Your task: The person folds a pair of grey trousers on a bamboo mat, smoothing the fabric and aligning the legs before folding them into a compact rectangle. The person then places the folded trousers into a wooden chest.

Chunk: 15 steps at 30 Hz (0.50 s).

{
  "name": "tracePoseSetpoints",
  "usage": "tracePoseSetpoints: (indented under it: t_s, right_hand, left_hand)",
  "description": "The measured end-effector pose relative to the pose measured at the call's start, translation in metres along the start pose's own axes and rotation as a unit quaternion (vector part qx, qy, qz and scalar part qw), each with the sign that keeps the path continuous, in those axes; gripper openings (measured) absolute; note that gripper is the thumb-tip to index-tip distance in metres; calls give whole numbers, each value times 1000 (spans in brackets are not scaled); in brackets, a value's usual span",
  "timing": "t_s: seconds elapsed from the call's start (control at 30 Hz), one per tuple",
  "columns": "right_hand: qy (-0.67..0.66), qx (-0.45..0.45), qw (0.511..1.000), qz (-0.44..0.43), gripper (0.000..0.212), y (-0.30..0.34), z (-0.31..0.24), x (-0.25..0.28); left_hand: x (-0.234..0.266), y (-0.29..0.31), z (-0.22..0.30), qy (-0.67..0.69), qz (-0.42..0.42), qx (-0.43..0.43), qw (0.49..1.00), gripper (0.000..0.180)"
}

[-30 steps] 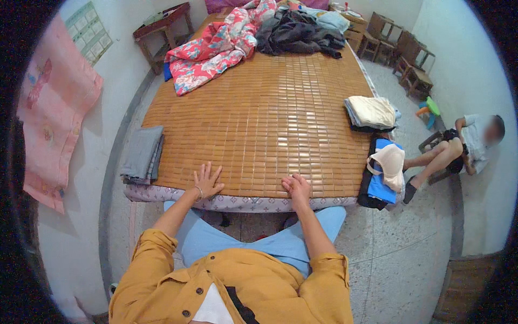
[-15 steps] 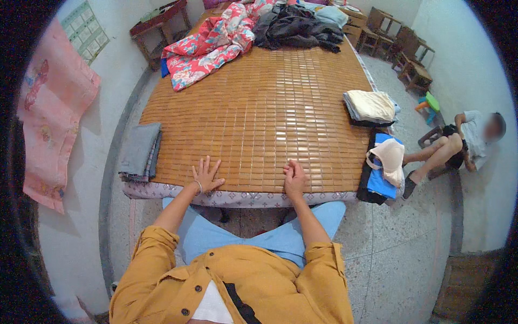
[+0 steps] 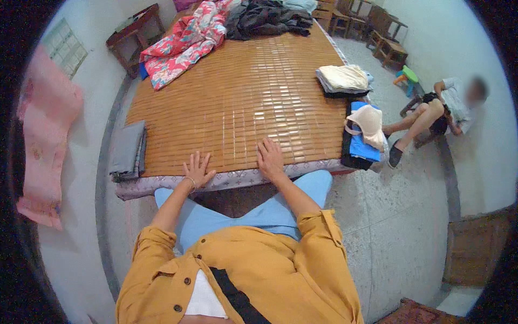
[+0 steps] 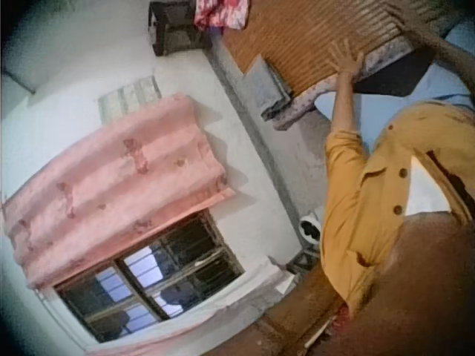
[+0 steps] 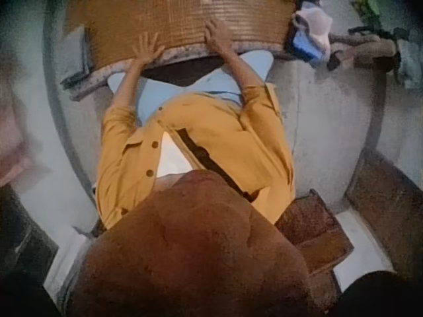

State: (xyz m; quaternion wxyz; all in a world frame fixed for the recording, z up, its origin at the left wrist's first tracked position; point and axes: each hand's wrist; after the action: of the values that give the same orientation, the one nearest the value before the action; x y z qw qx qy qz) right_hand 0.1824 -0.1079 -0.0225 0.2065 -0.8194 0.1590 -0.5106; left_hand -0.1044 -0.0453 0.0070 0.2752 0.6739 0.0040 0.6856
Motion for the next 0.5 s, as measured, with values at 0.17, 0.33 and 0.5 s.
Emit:
tracePoseSetpoints:
  t_s: [0.17, 0.33, 0.5]
  right_hand:
    - [60, 25, 998, -23, 38, -8, 2, 0]
    - [69, 33, 997, -31, 40, -13, -5, 4]
    - [48, 24, 998, -43, 44, -13, -4, 6]
  left_hand:
    - [-16, 20, 12, -33, 72, -29, 996, 82]
    - [-18, 23, 24, 15, 112, -16, 994, 84]
    - [-24, 23, 27, 23, 140, -15, 990, 88]
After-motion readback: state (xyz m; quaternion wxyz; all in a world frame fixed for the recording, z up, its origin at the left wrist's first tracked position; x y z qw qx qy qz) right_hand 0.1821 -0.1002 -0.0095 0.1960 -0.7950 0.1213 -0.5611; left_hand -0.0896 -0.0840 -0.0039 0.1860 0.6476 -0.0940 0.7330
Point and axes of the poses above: each hand's wrist, its own y-axis away from the middle knuckle, its own x-axis out of the back of the hand, z = x × y, and after that the axes turned 1 degree about -y, right-handed
